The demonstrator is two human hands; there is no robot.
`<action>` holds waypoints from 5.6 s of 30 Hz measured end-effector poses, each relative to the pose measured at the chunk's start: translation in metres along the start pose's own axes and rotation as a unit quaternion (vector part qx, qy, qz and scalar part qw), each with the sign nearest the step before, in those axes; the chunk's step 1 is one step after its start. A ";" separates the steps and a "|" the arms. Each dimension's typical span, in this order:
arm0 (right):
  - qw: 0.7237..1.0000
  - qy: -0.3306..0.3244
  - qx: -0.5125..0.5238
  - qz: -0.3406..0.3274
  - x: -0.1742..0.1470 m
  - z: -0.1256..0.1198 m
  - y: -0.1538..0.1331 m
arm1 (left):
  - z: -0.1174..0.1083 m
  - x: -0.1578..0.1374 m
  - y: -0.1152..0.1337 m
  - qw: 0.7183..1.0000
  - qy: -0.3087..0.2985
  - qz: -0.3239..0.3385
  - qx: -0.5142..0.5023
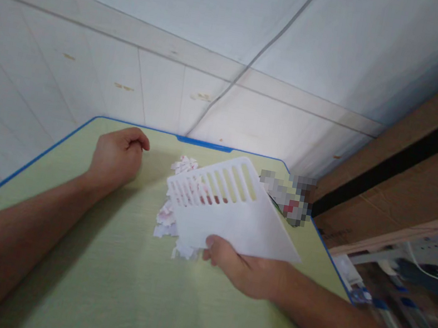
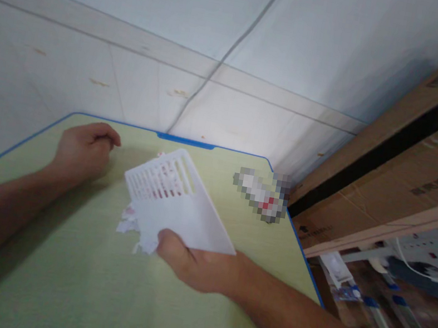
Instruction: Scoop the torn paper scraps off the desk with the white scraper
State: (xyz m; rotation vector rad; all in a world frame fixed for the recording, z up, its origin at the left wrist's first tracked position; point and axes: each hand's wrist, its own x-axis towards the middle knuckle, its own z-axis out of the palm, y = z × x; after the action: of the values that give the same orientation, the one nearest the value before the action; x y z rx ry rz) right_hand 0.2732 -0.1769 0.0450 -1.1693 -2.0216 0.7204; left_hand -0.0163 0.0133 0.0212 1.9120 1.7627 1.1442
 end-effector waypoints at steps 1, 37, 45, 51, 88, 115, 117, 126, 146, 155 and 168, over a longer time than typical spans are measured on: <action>1.000 0.008 0.011 0.021 -0.001 -0.002 0.003 | 0.001 0.000 0.000 1.000 -0.009 0.009 0.010; 0.998 0.004 -0.068 -0.006 0.004 0.010 -0.001 | 0.036 0.006 0.000 0.996 -0.026 0.067 0.052; 0.996 0.039 0.001 0.078 0.003 0.008 -0.002 | 0.039 0.008 -0.004 0.995 -0.017 0.083 0.054; 0.998 0.020 -0.001 0.063 -0.006 0.011 0.000 | 0.047 0.014 -0.016 0.995 -0.002 0.103 0.016; 0.985 0.044 0.112 0.121 0.003 -0.002 -0.010 | 0.037 0.013 -0.003 0.997 0.014 0.073 0.021; 0.994 -0.010 0.070 0.087 -0.001 -0.003 -0.009 | 0.035 0.011 -0.003 0.996 0.016 0.086 0.031; 0.994 -0.006 0.061 0.086 -0.001 -0.003 -0.010 | 0.035 0.010 -0.004 0.996 0.017 0.086 0.030; 0.993 0.004 0.087 0.081 -0.006 -0.001 -0.008 | 0.032 0.009 -0.004 0.997 0.006 0.075 0.006; 0.991 -0.031 0.103 0.074 -0.005 -0.005 -0.013 | 0.032 0.007 -0.002 0.998 0.006 0.059 0.007; 0.990 -0.009 0.117 0.080 -0.004 -0.005 -0.010 | 0.033 0.010 -0.007 0.998 0.003 0.065 -0.023; 0.993 -0.044 0.093 0.066 -0.006 -0.006 -0.008 | 0.027 0.006 0.003 0.996 -0.018 0.059 0.060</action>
State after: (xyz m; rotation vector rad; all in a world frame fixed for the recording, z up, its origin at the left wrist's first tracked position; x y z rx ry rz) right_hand 0.2759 -0.1854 0.0529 -1.1885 -1.9137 1.0190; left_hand 0.0045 0.0264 0.0078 2.1183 1.7578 1.0567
